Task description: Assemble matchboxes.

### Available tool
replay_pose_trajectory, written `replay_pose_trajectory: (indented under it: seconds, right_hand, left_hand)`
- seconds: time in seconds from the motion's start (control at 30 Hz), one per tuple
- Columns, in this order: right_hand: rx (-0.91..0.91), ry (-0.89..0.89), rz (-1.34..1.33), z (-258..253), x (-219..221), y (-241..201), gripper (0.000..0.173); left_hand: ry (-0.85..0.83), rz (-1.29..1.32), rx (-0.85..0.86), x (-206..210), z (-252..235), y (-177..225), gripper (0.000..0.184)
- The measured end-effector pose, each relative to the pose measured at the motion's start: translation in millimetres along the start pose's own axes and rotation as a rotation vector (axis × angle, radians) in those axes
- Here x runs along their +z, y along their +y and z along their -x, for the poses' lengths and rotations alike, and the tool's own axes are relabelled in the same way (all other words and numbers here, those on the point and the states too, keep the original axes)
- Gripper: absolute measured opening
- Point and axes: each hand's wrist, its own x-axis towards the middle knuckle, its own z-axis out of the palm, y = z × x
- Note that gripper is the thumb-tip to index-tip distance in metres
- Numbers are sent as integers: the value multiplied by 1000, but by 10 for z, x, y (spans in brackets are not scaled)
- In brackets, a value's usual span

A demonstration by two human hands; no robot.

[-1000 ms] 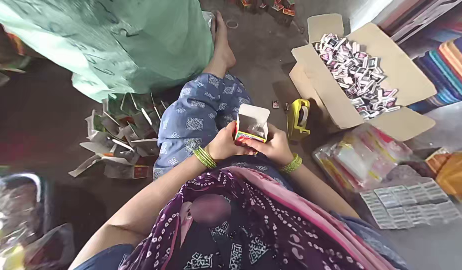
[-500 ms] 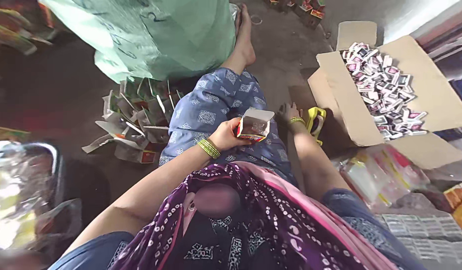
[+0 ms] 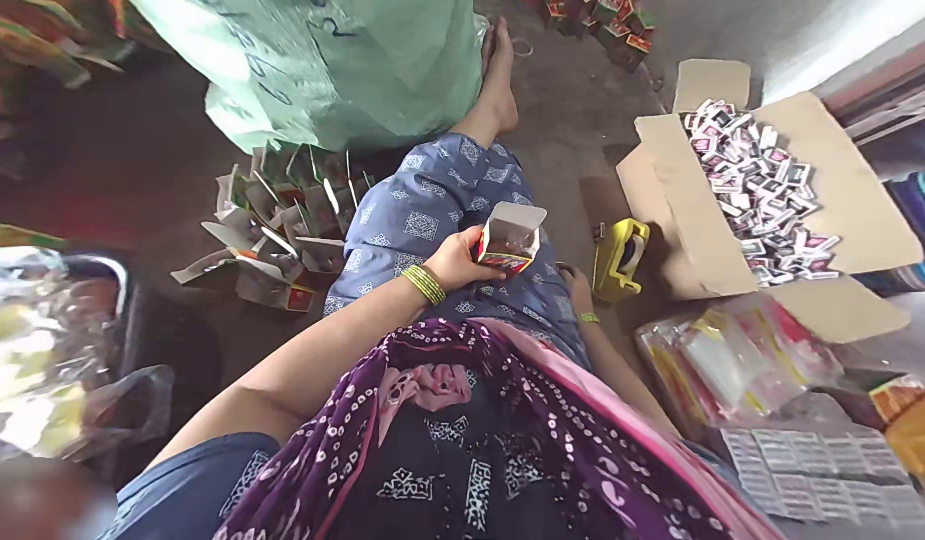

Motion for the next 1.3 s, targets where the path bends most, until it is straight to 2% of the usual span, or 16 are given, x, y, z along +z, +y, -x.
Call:
replay_pose_trajectory:
  seconds: [0.1,0.17,0.23,0.3,0.37,0.43,0.5,0.63,0.8,0.93,1.1,1.2,1.3]
  right_hand:
    - [90,121,-32,175,-126,-50,34]
    - [254,221,-200,187,-290,-211,37]
    - [326,298,-416,202,-501,-462,39]
    - [234,361,-756,265,-691,-814,36]
    - [28,319,-946,393,-921,-1198,40]
    - [-202,256,-878,552,-1116,-1566,39]
    - [-405,270,-650,664,-1183,-1854,31]
    - [-639,361,-282,684,-938,-2177,20]
    - [-698,304,-173,644,-566,-2344,11]
    - [-835,332,127,641,-500,-2307,24]
    - [-834,212,326,637,-475,-2240,31]
    - [-830,224,309,637,-482,-2214,29]
    - [-814,428,99,637,-555,-2133,23]
  left_hand:
    - [14,-10,7,8,46,8,68]
    - [19,-33,14,4,69,12,68]
    - [26,-84,31,2,95,-12,68]
    - [32,-119,54,2,117,-23,69]
    - [41,-138,77,5,121,-32,69]
    - [49,-149,94,9,118,-33,69]
    - [55,-155,88,16,113,-13,67]
    - [51,-211,93,18,120,13,65]
    - [60,-283,87,-9,143,12,57]
    - [76,-312,105,-30,124,-73,52]
    - [36,-332,63,-14,67,-103,47]
    - [34,-344,89,-14,67,-96,50]
    - [39,-267,82,-32,104,-53,61]
